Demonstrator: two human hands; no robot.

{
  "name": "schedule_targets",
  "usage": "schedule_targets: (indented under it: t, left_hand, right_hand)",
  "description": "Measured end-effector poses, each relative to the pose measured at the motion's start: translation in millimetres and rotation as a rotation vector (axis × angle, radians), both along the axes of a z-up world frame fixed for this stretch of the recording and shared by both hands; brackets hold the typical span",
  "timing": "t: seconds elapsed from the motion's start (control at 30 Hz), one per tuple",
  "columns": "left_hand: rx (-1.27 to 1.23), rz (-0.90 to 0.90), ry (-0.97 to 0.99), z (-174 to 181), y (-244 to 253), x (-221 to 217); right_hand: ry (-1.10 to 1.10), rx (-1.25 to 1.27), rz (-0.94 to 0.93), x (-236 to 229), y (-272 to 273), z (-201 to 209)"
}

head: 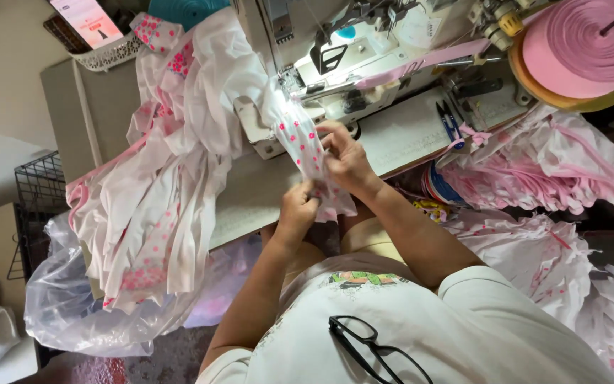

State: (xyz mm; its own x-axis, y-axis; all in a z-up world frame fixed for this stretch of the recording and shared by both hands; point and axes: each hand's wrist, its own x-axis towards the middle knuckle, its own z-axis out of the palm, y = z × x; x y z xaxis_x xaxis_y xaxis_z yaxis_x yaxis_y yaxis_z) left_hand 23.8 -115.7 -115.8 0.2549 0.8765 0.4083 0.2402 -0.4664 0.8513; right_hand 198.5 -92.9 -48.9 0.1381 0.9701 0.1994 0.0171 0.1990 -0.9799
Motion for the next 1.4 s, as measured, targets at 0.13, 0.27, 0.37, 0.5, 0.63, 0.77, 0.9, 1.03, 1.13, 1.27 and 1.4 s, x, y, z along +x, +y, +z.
schedule_targets:
  t: [0.13,0.27,0.37,0.5,0.63,0.77,0.9,1.03,1.13,1.27,1.4]
  left_hand:
    - [-0.277,0.018,0.115,55.8,-15.2,-23.6]
    - [-0.355,-0.043,0.063,93.9,-19.1,-37.7]
    - [-0.333,-0.06,0.169,64.7,-12.9,-37.2]
    - [-0.281,-0.063,0.412,41.6,-18.3,-33.4]
    - [-0.202,-0.017,0.527,30.4,-22.4,-40.9]
    - [-0.098,0.049,0.488,33.6,-16.2,-62.3]
    - [-0.034,0.106,0.416,66.3,-5.4,-71.0]
    - [0.217,0.206,0.406,104.6,25.0,-66.3]
    - [0.4,0.342,0.483,120.5,57.0,-54.3]
    - [0.517,0.53,0.608,128.2,115.9,-43.7]
    - [0.606,0.609,0.652,124.7,175.2,-25.8]
  right_hand:
    - [-1.081,-0.04,0.208,23.4,-43.9,-1.1]
    - [-1.669,0.024,0.053,76.6,-86.6,-12.5]
    - [-1.791,0.065,-0.401,169.5,-59.9,-63.5]
    - [-1.542,0.275,-0.505,123.2,-1.1,-21.6]
    - [-0.551,0.197,-0.124,17.1,31.7,-18.9]
    - [-0.256,0.023,-0.022,-6.8,28.7,-34.8]
    - [-0.191,0.066,-0.042,-13.6,-8.8,-13.4]
    - [-0.105,0.019,-0.014,-8.5,-20.9,-18.2]
    - [-0.081,0.03,-0.016,-8.7,-22.6,-17.4]
    - [-0.038,0.018,-0.032,-10.4,-16.5,-15.7]
    - [-0.031,0.025,-0.06,-14.1,-6.4,-9.9]
